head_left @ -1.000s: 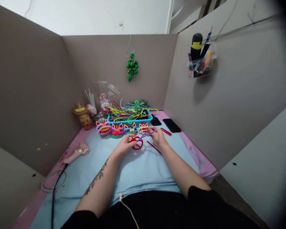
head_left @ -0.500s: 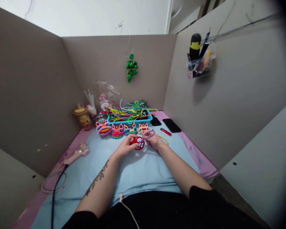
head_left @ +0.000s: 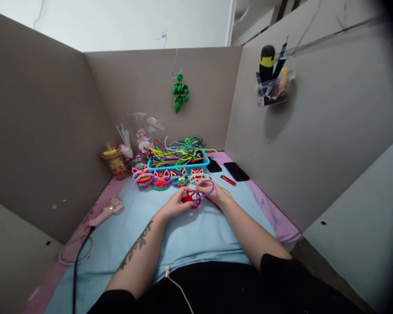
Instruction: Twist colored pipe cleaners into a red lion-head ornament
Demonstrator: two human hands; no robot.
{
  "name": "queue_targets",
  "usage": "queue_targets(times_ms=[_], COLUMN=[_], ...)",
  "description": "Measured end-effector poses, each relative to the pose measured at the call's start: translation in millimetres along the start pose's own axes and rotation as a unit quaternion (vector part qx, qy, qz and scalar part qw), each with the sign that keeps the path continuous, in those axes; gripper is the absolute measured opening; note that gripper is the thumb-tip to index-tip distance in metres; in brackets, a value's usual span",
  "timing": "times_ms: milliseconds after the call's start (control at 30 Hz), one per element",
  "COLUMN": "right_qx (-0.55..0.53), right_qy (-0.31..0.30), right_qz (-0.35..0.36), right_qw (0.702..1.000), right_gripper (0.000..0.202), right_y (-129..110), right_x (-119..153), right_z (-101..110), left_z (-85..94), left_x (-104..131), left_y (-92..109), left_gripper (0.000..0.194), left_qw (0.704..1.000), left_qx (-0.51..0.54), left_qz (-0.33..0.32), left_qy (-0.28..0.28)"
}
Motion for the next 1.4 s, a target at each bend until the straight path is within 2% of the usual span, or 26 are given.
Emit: queue_targets(times_ms=[133, 267, 367, 533, 800, 967, 1167, 1333, 1400], right_qx=[0.07, 0.138, 0.155, 0.111, 0.027, 0.022, 0.049, 0.056, 0.052], right_qy=[-0.035, -0.008, -0.005, -0.029, 0.015, 0.054, 0.026, 0.074, 0.067], right_qz=[0.005, 0.071, 0.069, 0.023, 0.046, 0.063, 0.06, 0.053, 0.046], right_qw=[0.997, 0.988, 0.986, 0.993, 0.998, 0.996, 0.997, 0.994, 0.995], right_gripper=[0.022, 0.021, 0.021, 0.022, 0.041, 0.033, 0.031, 0.026, 0.022], right_y=[-5.9, -14.7, -11.5, -2.4, -0.9, -1.1, -10.3, -17.5, -16.0], right_x=[3.9, 5.9, 5.7, 6.4, 0.4, -0.4, 2.7, 6.0, 6.4], right_z=[-5.2, -1.4, -0.3, -3.3, 5.9, 12.0, 9.4, 8.0, 4.6], left_z=[1.0, 6.3, 7.3, 5.9, 15.3, 18.2, 19.1, 13.8, 12.1], left_x=[-0.4, -2.2, -2.5, -3.4, -5.8, -6.8, -6.4, -6.1, -6.5], left_y=[2.4, 3.6, 4.2, 6.0, 2.8, -0.4, 0.5, 2.5, 2.2], left_gripper=[0.047, 0.043, 0.042, 0.041, 0.042, 0.042, 0.043, 0.044, 0.044], left_qw=[0.999, 0.996, 0.996, 0.996, 0.993, 0.991, 0.99, 0.992, 0.993], left_qx=[-0.032, -0.037, -0.02, 0.003, 0.023, 0.029, 0.042, 0.068, 0.075], left_qz=[-0.032, -0.051, -0.053, -0.056, -0.054, -0.06, -0.056, -0.046, -0.045], left_qy=[0.016, 0.055, 0.064, 0.063, 0.107, 0.12, 0.122, 0.094, 0.083])
Point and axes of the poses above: each hand's wrist, its own x-axis away from the middle knuckle, its own z-axis out of the back of the hand, y = z × x, the point moved 5 cm from there along -x, towards the middle knuckle, and after that the axes turned 13 degrees about x, right-handed, at the moved point
